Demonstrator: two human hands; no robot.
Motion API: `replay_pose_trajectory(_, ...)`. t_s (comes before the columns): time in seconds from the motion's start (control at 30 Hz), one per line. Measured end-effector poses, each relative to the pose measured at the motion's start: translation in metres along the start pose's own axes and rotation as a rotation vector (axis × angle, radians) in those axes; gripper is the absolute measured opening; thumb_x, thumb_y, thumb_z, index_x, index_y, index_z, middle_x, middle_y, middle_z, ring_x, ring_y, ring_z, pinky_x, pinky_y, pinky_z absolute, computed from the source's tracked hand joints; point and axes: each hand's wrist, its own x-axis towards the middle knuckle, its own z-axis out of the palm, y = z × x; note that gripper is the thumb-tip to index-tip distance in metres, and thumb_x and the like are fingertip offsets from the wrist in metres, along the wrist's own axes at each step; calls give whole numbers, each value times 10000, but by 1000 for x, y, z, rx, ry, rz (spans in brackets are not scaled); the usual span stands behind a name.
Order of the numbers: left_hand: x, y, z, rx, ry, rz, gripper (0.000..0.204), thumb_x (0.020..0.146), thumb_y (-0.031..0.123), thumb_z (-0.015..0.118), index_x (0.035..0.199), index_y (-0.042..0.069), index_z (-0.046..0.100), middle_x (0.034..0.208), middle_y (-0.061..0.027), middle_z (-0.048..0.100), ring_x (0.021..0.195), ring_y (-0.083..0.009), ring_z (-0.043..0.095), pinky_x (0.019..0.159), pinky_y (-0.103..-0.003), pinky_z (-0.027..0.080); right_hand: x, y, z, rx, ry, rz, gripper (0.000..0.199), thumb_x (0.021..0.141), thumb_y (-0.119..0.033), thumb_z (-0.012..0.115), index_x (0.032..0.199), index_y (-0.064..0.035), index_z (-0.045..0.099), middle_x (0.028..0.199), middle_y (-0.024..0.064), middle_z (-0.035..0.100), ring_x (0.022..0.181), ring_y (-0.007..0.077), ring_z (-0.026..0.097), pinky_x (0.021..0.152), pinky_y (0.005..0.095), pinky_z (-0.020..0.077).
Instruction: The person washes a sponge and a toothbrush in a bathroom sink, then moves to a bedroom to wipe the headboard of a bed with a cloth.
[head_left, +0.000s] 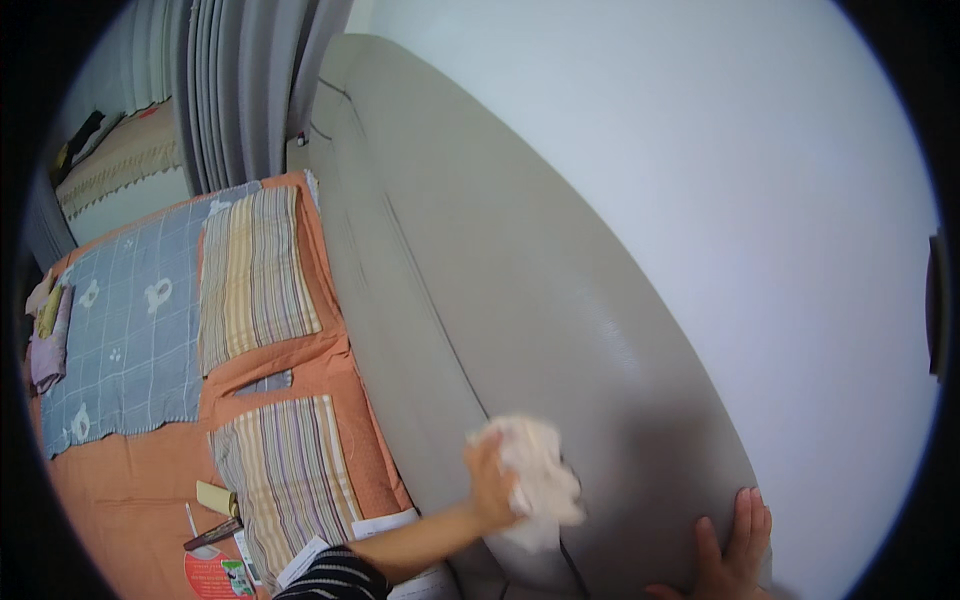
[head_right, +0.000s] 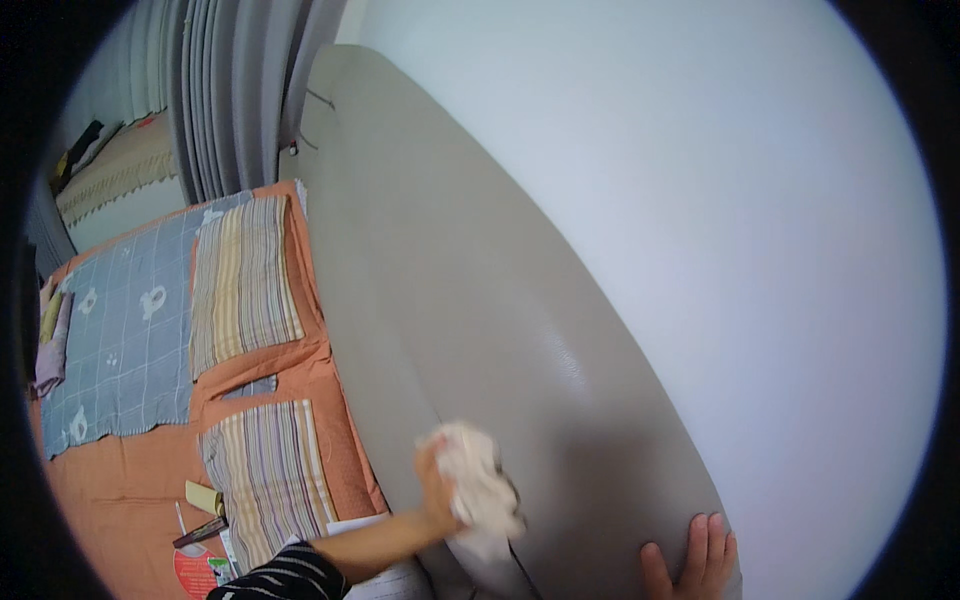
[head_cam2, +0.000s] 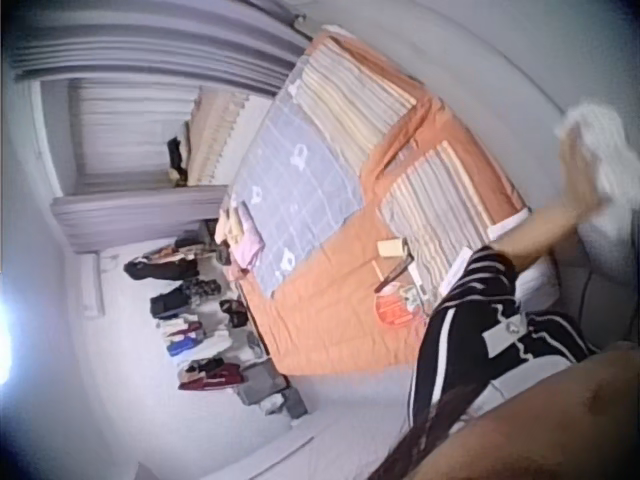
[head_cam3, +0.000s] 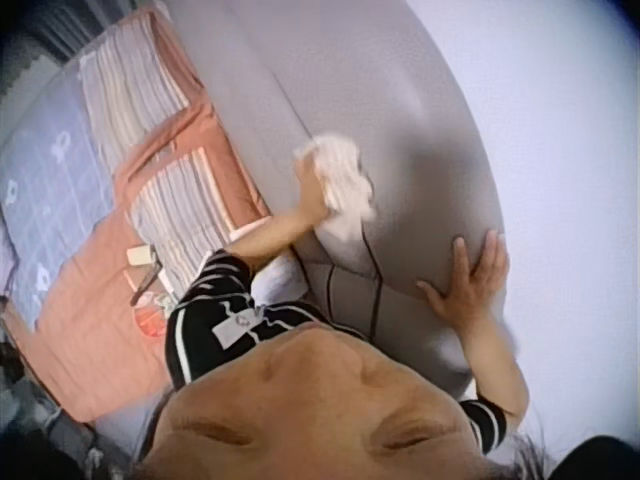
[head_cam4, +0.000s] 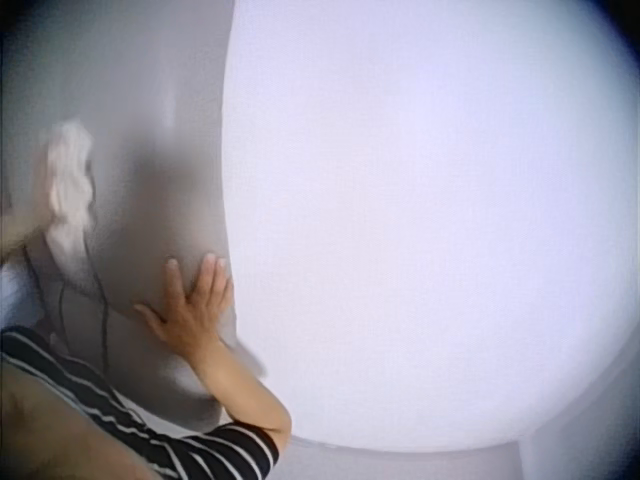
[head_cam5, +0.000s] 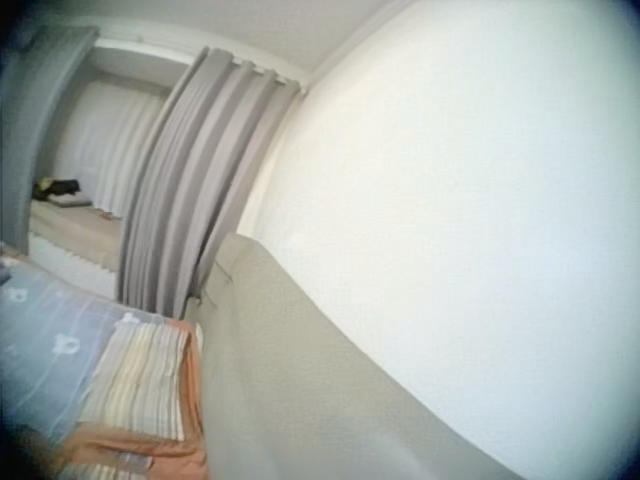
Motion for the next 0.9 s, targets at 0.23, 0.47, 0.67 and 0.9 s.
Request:
replay_pose_trajectory(0.23, 188, -274, -12, 209, 277, -895, 654, 862, 490, 566, 1199, -68, 519, 1147, -236, 566, 1061, -372, 517, 937, -438, 389, -16, 11, 0, -9, -81, -39, 1024, 677, -644, 677, 1414, -73, 254, 1426, 398, 91, 1303, 570, 157, 966, 701, 201)
replay_pose_trajectory(0.47, 155, -212, 17, -952, 727, -1046, 397, 881, 379, 547, 1095, 45, 563, 885, -43, 577, 830, -231, 579, 768, -342, 475, 3, -6, -7, -18, -13, -6, 949, 677, -489, 742, 1434, -133, 294, 1468, 285, 166, 1293, 501, 241, 999, 614, 273)
replay_pose_trajectory(0.67, 17, 68, 12, -604, 168, -599, 803, 757, 392, 721, 1402, 128, 322, 1407, -153, 338, 1255, -354, 378, 1013, -513, 322, -13, 9, 3, -105, -136, 3, 1068, 664, -639, 682, 1445, -89, 206, 1434, 396, 62, 1311, 564, 148, 968, 703, 192)
replay_pose_trajectory(0.9, 170, -40, 25, 119, 74, -220, 641, 700, 220, 794, 1220, -22, 509, 1365, -218, 438, 1286, -360, 398, 1009, -442, 365, -19, 14, 8, -124, -107, -5, 1002, 702, -702, 590, 1430, -95, 265, 1426, 392, 130, 1316, 550, 169, 973, 674, 206)
